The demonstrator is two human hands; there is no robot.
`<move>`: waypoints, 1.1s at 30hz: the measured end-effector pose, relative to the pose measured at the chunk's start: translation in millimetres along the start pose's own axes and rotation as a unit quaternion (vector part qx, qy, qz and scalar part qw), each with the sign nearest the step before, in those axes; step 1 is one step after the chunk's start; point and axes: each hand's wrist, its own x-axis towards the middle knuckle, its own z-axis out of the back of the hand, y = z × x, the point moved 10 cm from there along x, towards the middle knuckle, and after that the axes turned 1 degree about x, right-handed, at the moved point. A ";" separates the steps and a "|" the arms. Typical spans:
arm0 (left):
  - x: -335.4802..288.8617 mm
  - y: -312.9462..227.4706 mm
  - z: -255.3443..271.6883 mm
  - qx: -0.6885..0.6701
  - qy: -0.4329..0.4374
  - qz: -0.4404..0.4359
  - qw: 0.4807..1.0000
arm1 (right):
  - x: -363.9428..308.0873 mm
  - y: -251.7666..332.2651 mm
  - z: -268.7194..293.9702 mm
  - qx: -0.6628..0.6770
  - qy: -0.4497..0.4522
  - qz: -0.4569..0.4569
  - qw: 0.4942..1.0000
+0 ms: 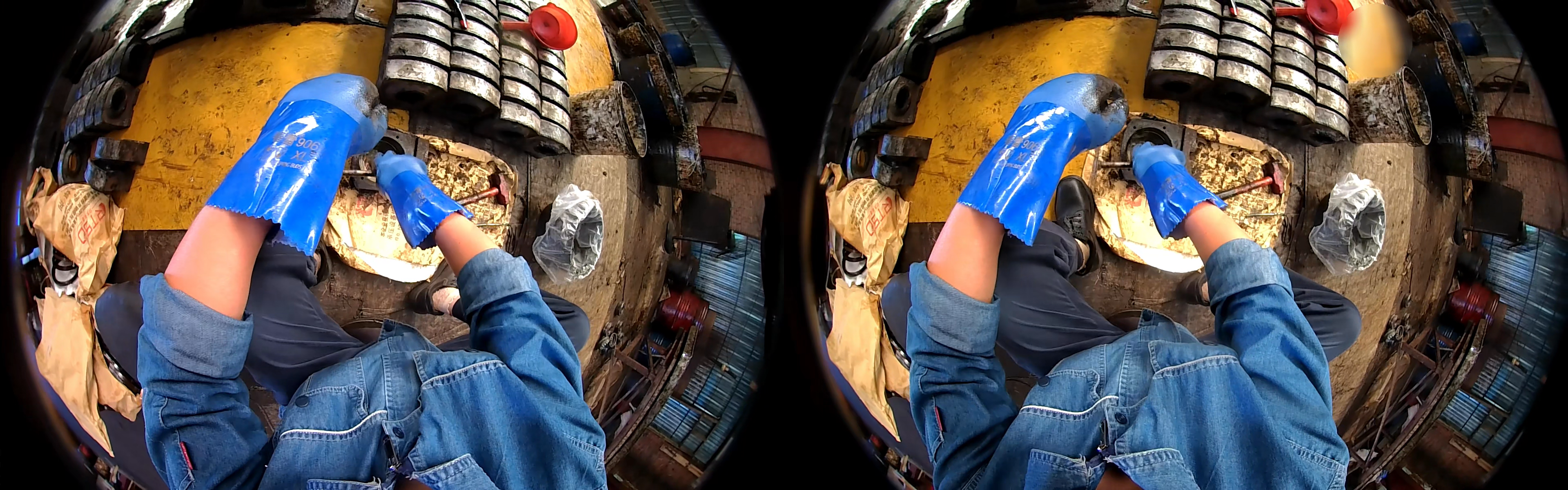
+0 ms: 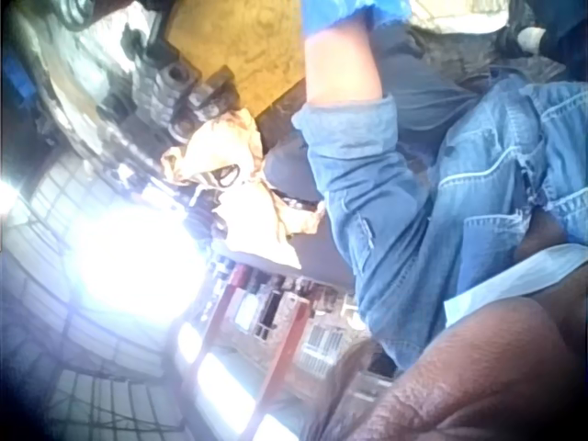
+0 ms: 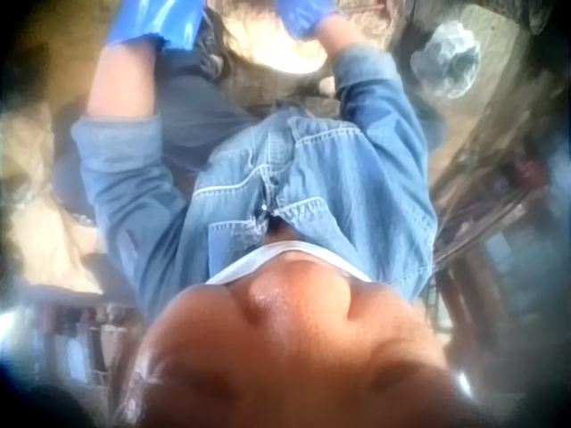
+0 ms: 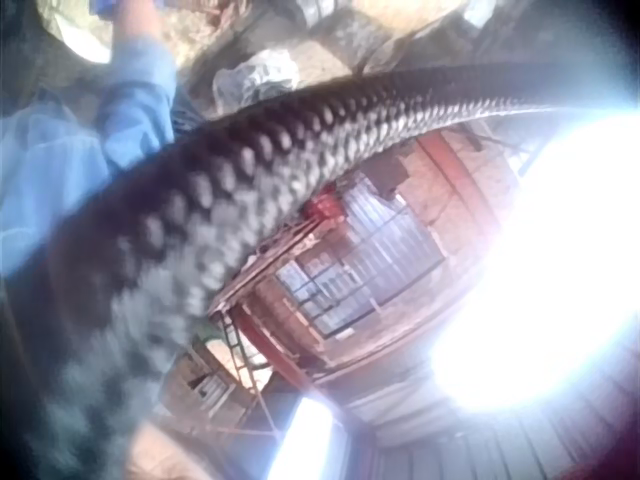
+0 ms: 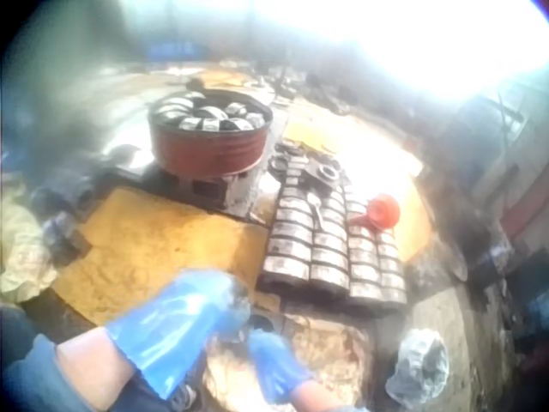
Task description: The person prys material out of a metal casting using a metal rod and a hammer while sitting on the floor.
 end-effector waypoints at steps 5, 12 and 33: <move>-4.0 2.5 2.0 0.000 0.002 0.012 1.000 | -3.4 12.3 -4.7 -0.040 0.037 0.044 0.998; 0.0 -0.4 0.5 -0.009 -0.013 0.005 1.000 | -11.7 9.2 -1.8 -0.103 0.015 0.090 0.990; 17.4 -10.4 -8.7 0.014 -0.068 -0.024 0.997 | -271.7 -384.0 -20.8 0.631 -0.307 -0.174 0.691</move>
